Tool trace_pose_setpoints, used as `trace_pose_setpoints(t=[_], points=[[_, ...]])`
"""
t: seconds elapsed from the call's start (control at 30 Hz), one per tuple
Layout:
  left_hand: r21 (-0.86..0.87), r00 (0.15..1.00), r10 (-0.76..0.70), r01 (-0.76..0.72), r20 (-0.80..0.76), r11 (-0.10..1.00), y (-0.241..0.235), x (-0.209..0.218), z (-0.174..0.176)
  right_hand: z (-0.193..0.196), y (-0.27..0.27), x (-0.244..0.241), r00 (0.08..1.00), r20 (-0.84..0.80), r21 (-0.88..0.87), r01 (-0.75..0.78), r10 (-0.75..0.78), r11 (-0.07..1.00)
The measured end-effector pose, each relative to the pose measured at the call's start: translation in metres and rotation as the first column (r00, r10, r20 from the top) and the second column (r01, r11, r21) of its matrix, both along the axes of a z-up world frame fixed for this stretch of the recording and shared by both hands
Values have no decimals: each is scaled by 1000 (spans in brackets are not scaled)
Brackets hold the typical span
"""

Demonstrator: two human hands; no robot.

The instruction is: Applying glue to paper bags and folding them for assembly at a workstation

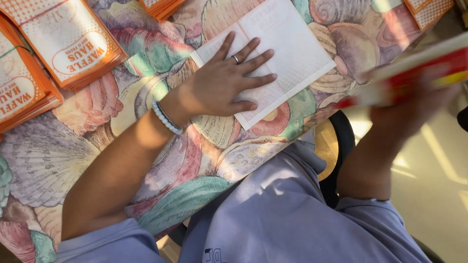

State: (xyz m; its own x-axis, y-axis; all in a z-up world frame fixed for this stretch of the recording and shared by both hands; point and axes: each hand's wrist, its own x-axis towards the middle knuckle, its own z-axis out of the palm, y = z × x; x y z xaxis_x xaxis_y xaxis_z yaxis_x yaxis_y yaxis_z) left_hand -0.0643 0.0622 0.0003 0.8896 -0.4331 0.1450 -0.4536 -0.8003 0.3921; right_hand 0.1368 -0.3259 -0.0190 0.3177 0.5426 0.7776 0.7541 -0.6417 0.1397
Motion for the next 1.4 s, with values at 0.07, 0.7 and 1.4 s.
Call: trace_pose_setpoints(t=[0.07, 0.7, 1.4], points=[[-39, 998, -19, 16, -58, 999, 3, -1, 8, 17, 68, -60, 828, -447, 380, -167, 339, 910], [-35, 1000, -15, 14, -20, 999, 3, -7, 5, 57, 137, -153, 430, -819, 256, -319, 380, 912], [-60, 1000, -18, 18, -6, 998, 4, -7, 1, 19, 135, -152, 352, -778, 615, 256, 521, 745]])
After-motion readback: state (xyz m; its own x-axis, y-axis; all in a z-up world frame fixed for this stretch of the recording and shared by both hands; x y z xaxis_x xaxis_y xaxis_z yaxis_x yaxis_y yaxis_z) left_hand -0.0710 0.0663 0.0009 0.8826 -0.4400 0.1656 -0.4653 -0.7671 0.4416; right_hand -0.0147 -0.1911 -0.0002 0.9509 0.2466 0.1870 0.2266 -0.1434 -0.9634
